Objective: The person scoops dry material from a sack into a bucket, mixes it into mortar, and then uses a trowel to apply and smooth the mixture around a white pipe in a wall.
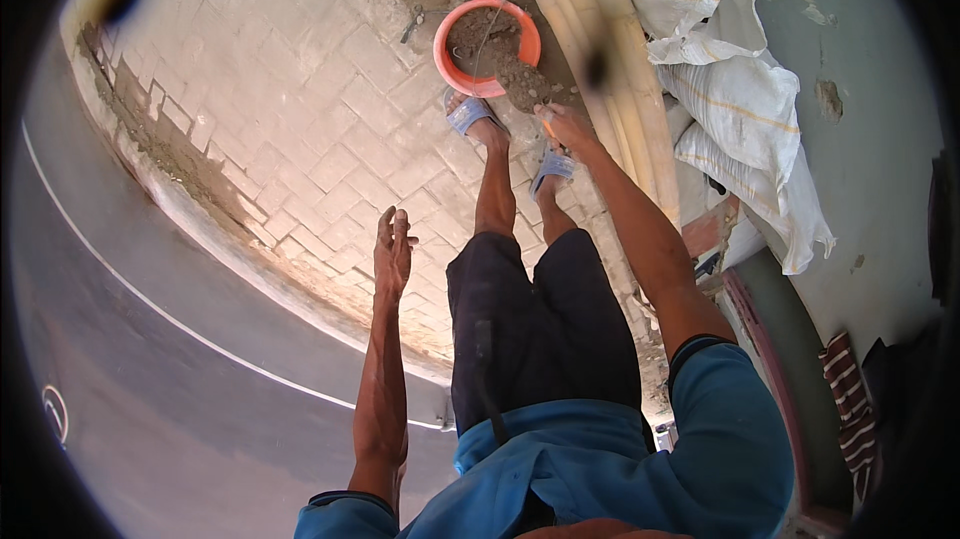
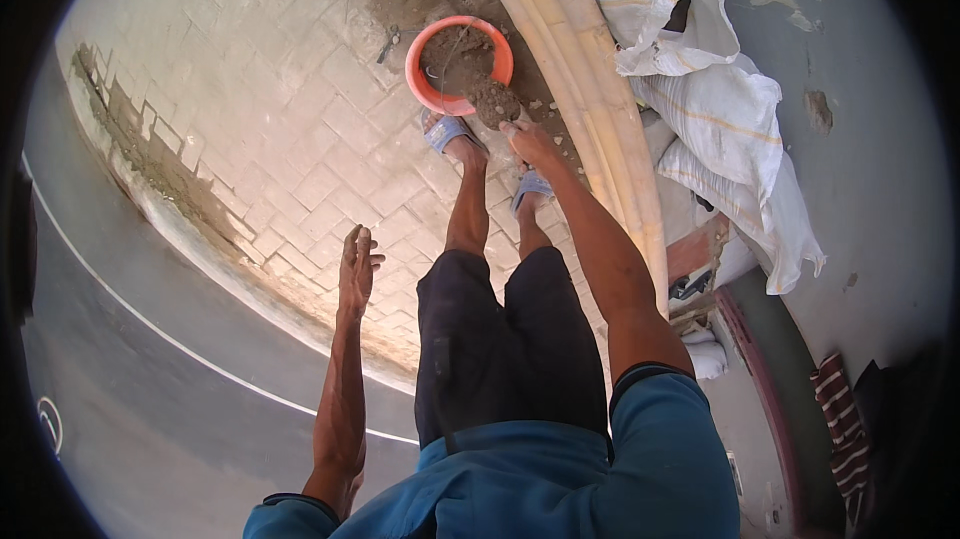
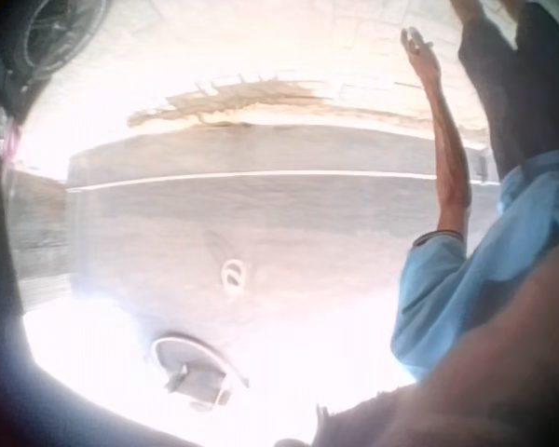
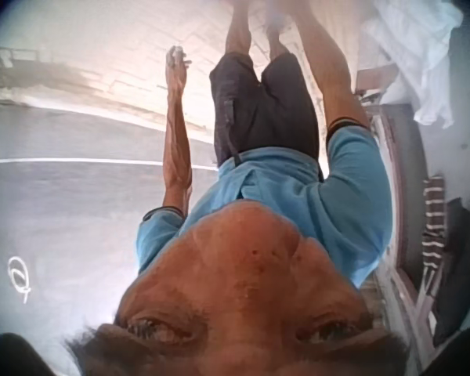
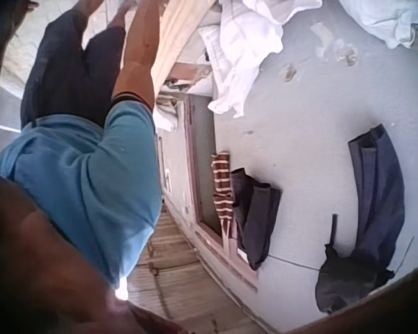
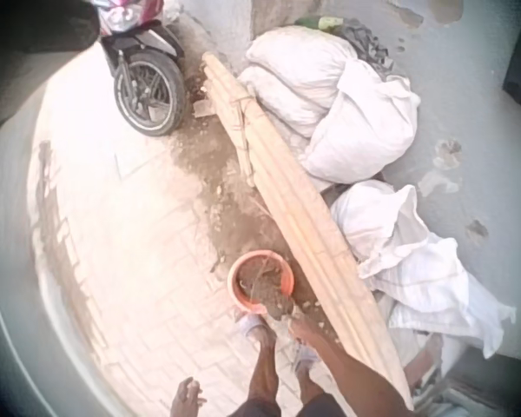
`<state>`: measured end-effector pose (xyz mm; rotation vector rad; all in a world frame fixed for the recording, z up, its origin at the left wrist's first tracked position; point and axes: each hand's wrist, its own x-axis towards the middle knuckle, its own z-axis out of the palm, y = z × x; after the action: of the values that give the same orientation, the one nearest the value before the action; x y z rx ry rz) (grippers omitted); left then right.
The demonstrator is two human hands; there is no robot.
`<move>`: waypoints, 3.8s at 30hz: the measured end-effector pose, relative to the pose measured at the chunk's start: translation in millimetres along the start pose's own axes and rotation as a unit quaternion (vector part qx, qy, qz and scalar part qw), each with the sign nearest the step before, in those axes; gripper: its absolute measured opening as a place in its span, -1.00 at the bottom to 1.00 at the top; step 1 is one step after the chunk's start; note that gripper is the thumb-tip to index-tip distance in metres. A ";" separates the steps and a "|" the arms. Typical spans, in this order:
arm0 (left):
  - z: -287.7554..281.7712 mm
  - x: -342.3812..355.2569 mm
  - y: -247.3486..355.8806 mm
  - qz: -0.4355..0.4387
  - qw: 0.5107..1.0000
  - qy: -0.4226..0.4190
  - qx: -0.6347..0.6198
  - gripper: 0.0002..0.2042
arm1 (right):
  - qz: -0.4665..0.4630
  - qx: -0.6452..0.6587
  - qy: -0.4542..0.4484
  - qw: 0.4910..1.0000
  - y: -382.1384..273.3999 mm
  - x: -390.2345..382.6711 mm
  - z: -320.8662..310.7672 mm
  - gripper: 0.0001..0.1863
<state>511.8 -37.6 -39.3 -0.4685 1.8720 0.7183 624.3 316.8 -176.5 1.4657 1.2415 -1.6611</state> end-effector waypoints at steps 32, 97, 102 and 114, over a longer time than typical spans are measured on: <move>350.5 18.6 457.5 0.441 0.888 0.000 0.128 -0.29 | -0.192 -0.474 0.329 0.794 -83.8 126.8 -335.7 -0.60; 281.1 11.3 448.1 0.476 0.849 -0.111 0.201 -0.27 | -0.109 0.104 0.029 0.988 -67.0 -155.5 -299.0 -0.52; 189.8 11.4 362.6 0.381 0.923 -0.038 -0.045 -0.27 | -0.045 0.125 0.038 0.990 -25.8 -211.9 -259.5 -0.60; 153.5 -92.1 -2.5 -0.063 0.942 -0.149 0.295 0.13 | 0.045 0.099 -0.133 0.985 1.5 -53.0 -92.1 -0.64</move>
<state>655.0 62.5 0.2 -0.0819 1.6474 0.1075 675.0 392.4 -121.6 1.3369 0.8736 -1.8901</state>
